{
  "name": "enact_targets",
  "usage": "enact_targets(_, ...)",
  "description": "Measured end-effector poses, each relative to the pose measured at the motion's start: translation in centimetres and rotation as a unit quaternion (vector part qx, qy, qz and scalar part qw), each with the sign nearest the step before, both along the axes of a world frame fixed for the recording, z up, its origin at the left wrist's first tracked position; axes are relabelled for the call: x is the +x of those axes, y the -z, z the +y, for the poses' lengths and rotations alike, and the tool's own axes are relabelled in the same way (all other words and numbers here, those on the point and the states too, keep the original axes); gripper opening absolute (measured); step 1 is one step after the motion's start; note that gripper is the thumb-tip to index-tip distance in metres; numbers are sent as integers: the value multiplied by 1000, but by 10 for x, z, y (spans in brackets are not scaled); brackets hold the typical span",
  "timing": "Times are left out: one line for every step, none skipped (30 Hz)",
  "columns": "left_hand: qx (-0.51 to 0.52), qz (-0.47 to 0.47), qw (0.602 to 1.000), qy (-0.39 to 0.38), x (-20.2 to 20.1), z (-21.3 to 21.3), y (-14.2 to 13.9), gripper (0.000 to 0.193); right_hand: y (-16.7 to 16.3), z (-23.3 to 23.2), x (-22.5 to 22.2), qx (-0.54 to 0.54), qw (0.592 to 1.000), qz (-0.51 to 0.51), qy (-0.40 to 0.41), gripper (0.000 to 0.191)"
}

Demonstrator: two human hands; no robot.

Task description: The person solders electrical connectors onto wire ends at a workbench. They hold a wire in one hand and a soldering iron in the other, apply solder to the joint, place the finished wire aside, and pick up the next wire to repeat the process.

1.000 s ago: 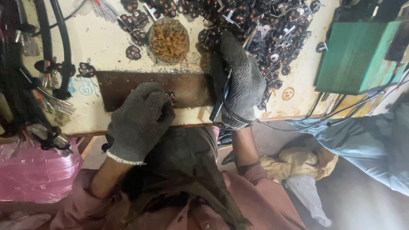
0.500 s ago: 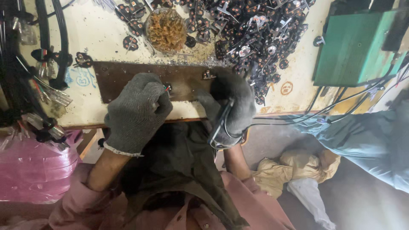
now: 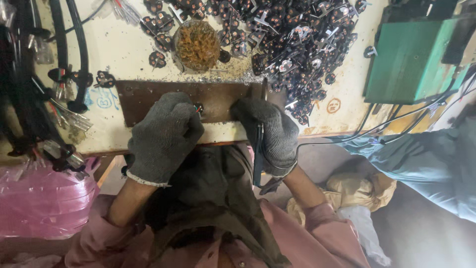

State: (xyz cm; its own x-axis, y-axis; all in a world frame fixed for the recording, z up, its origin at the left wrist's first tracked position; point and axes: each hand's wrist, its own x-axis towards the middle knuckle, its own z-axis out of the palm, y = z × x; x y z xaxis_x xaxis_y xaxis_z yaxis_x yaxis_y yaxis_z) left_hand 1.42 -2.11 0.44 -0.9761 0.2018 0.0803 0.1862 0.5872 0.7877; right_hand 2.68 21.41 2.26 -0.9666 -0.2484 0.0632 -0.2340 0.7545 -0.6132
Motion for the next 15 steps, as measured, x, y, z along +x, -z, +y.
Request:
enact_targets(4,-6,1000,0,0,0,1,17,0,3,0,-35,999,-14,2,30)
enact_targets(5,-10,1000,-4,1,1,2,17,0,5,1,-70,997,-30,3,29)
enact_targets(4,-11,1000,-7,1,1,3,17,1,8,2,-107,993,-42,6,28)
enact_targets(2,-14,1000,-11,1,1,3,17,3,12,2,-213,960,-159,91,24)
enact_targets(-4,-8,1000,-7,1,1,4,18,5,17,2,-309,894,-273,173,23)
enact_targets(-8,-4,1000,-2,1,1,4,20,6,21,3,-393,798,-380,253,27)
enact_targets(-12,-3,1000,6,1,1,4,22,6,23,5,-302,895,-285,164,24)
enact_targets(-9,-11,1000,8,2,0,4,23,6,24,8,-202,960,-180,69,24)
enact_targets(-6,-14,1000,7,2,-1,4,24,6,24,10,-93,993,-64,-32,27)
enact_targets(-4,-15,1000,4,3,-1,4,24,4,22,13,-92,993,-70,-19,28)
enact_targets(-4,-16,1000,4,3,-1,4,24,1,18,16,-91,993,-77,-6,28)
enact_targets(-4,-17,1000,5,4,-1,5,24,-3,12,17,-90,993,-82,6,29)
enact_targets(-4,-17,1000,5,4,-1,5,25,-6,5,17,-23,997,-73,-16,29)
enact_targets(-4,-21,1000,-1,4,0,6,23,-10,-3,16,46,996,-62,-33,30)
enact_targets(-3,-26,1000,-2,5,1,5,22,-14,-10,15,115,991,-52,-46,31)
